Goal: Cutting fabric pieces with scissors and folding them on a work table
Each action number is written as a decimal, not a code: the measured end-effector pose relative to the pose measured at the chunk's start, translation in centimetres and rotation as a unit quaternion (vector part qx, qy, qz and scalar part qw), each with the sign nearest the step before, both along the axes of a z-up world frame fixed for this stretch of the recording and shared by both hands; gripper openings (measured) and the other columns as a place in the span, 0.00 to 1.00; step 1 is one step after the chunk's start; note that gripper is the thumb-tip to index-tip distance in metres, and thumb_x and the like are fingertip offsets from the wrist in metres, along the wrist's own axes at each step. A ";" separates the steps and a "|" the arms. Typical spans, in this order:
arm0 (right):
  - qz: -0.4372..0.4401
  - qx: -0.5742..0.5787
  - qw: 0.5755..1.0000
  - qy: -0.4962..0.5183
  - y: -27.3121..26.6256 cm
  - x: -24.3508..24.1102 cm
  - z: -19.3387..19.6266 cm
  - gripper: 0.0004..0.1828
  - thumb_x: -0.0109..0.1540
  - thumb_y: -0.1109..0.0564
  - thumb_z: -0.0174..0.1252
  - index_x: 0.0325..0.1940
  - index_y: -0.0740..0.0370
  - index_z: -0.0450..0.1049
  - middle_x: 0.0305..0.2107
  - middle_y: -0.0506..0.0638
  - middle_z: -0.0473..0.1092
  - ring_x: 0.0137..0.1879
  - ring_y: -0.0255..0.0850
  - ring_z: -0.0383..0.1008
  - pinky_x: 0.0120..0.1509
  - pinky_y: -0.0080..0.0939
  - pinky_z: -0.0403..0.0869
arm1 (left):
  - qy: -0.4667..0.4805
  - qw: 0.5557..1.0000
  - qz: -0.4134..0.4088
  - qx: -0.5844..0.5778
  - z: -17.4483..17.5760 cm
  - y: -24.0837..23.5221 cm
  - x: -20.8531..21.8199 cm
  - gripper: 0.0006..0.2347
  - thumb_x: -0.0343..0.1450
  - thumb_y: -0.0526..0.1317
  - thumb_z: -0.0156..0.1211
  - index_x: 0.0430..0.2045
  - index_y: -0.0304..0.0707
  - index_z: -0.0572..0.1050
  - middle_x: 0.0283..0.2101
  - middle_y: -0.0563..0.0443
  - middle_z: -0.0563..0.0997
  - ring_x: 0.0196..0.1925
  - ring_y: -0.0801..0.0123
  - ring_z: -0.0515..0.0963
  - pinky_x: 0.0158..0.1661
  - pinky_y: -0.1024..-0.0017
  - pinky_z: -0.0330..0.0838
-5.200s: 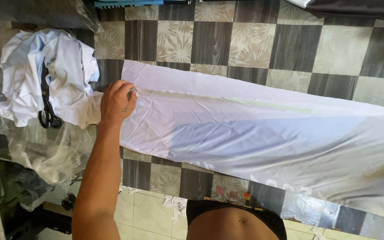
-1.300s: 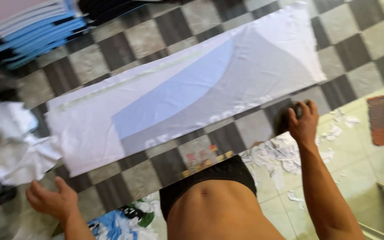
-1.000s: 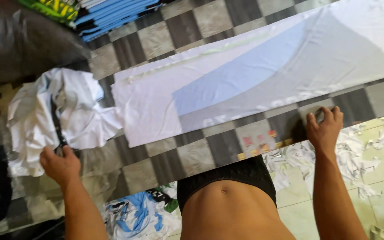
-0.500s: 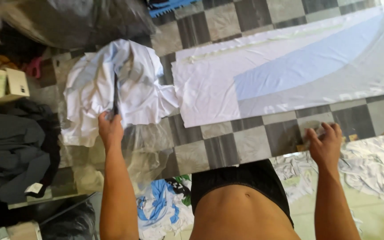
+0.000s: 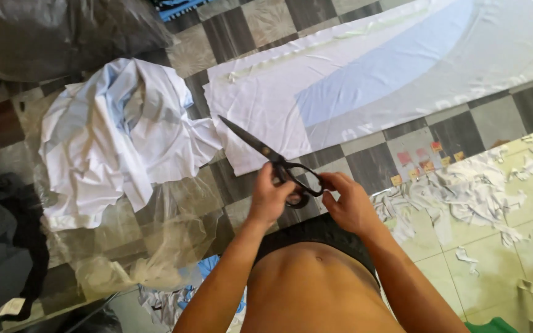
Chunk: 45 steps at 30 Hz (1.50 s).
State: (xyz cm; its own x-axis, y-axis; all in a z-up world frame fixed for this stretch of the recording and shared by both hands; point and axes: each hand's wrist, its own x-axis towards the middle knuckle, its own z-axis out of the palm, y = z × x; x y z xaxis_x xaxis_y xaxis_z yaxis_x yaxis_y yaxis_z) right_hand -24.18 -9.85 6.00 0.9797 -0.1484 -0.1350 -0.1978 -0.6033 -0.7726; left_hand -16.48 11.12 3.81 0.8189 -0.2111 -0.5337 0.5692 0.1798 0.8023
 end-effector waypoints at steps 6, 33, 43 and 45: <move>0.019 -0.059 0.998 0.033 -1.1 -3.6 0.8 0.29 0.61 0.51 0.76 0.67 0.59 0.83 0.55 0.60 0.80 0.59 0.63 0.83 0.62 0.60 0.82 | -0.151 0.956 -0.189 0.163 -2.1 -4.7 -1.4 0.20 0.70 0.36 0.74 0.56 0.32 0.77 0.49 0.31 0.85 0.53 0.34 0.89 0.39 0.47 0.88; -0.036 0.373 0.881 0.289 -4.9 -11.0 -6.3 0.40 0.60 0.24 0.75 0.50 0.65 0.80 0.29 0.51 0.72 0.37 0.43 0.76 0.43 0.44 0.73 | -0.418 0.671 -0.168 0.588 -4.6 8.0 6.6 0.32 0.80 0.59 0.64 0.79 0.41 0.71 0.83 0.29 0.65 0.85 0.35 0.64 0.76 0.26 0.54; -0.075 0.380 0.880 0.277 -2.8 -8.0 -4.4 0.33 0.65 0.29 0.73 0.45 0.63 0.79 0.24 0.53 0.72 0.32 0.47 0.79 0.40 0.47 0.76 | -0.414 0.676 -0.168 0.587 -4.6 8.1 6.5 0.33 0.80 0.60 0.63 0.78 0.41 0.71 0.82 0.30 0.66 0.85 0.35 0.64 0.76 0.26 0.54; -0.076 0.394 0.877 0.266 -2.5 -7.2 -4.0 0.34 0.65 0.28 0.72 0.43 0.63 0.79 0.23 0.54 0.71 0.31 0.48 0.77 0.39 0.47 0.76 | -0.415 0.675 -0.166 0.587 -4.5 8.0 6.7 0.33 0.80 0.60 0.63 0.78 0.41 0.72 0.82 0.29 0.66 0.85 0.35 0.65 0.76 0.26 0.54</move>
